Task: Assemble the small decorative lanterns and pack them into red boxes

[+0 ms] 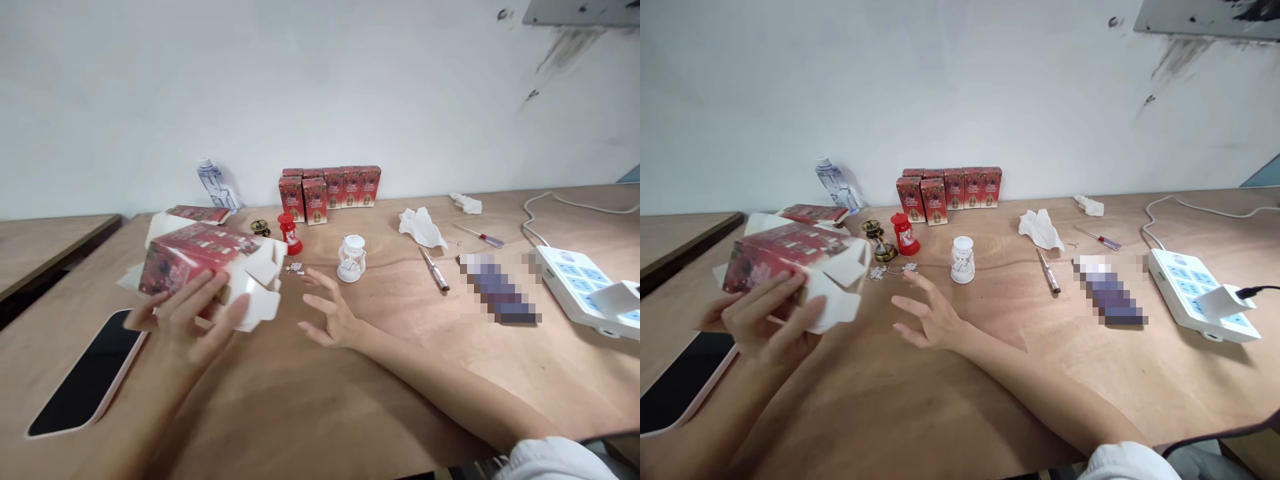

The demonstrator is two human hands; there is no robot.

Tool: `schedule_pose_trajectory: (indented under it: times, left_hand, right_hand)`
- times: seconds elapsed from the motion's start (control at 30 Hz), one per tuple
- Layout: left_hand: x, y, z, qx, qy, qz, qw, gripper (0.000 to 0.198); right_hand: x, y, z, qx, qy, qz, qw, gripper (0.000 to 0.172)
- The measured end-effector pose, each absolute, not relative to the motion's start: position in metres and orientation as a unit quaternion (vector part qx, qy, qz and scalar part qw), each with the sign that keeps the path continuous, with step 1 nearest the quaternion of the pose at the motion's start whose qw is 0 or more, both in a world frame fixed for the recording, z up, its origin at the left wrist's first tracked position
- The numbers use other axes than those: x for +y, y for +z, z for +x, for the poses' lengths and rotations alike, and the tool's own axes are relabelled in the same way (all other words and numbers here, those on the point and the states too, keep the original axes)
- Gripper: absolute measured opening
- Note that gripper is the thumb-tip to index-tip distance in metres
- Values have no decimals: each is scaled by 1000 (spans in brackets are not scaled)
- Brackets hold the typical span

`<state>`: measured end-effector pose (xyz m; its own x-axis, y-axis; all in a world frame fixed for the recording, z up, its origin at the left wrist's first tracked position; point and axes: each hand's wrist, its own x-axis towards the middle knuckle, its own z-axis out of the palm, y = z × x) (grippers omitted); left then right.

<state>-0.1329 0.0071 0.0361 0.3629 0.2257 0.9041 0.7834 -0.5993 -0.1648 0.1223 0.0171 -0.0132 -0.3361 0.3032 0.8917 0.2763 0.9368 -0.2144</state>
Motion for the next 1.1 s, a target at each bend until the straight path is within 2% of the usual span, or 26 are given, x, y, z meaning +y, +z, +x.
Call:
schedule_pose_trajectory:
  times: [0.03,0.07,0.13,0.3,0.47,0.63,0.87,0.97,1.1]
  left_hand:
    - [0,39,-124,-231,-434,-784,378,29]
    - [-6,41,-115,-195,-406,-794,408,29]
    - [-15,38,-99,-248,-374,-810,378,34]
    - [-23,23,-79,-260,-391,-810,352,38]
    - [-16,24,-79,-297,-379,-831,278,52]
    - [-12,29,-81,-320,-315,-874,187,67]
    - [-12,27,-83,-314,-292,-888,166,58]
    - [-12,29,-86,-308,-293,-884,195,56]
    - [-12,28,-86,-298,-322,-867,238,40]
  right_hand:
    - [16,-14,122,-816,38,-179,548,69]
    - [16,-15,121,-815,60,-181,547,73]
    - [14,-15,122,-813,101,-190,541,74]
    - [9,-8,124,-788,171,-207,554,42]
    - [8,-5,120,-784,130,-202,573,17]
    - [9,-10,118,-798,99,-202,559,27]
    - [10,-13,122,-836,39,-178,518,22]
    - [8,-9,123,-840,64,-155,516,21]
    - [6,-6,124,-831,103,-155,524,9]
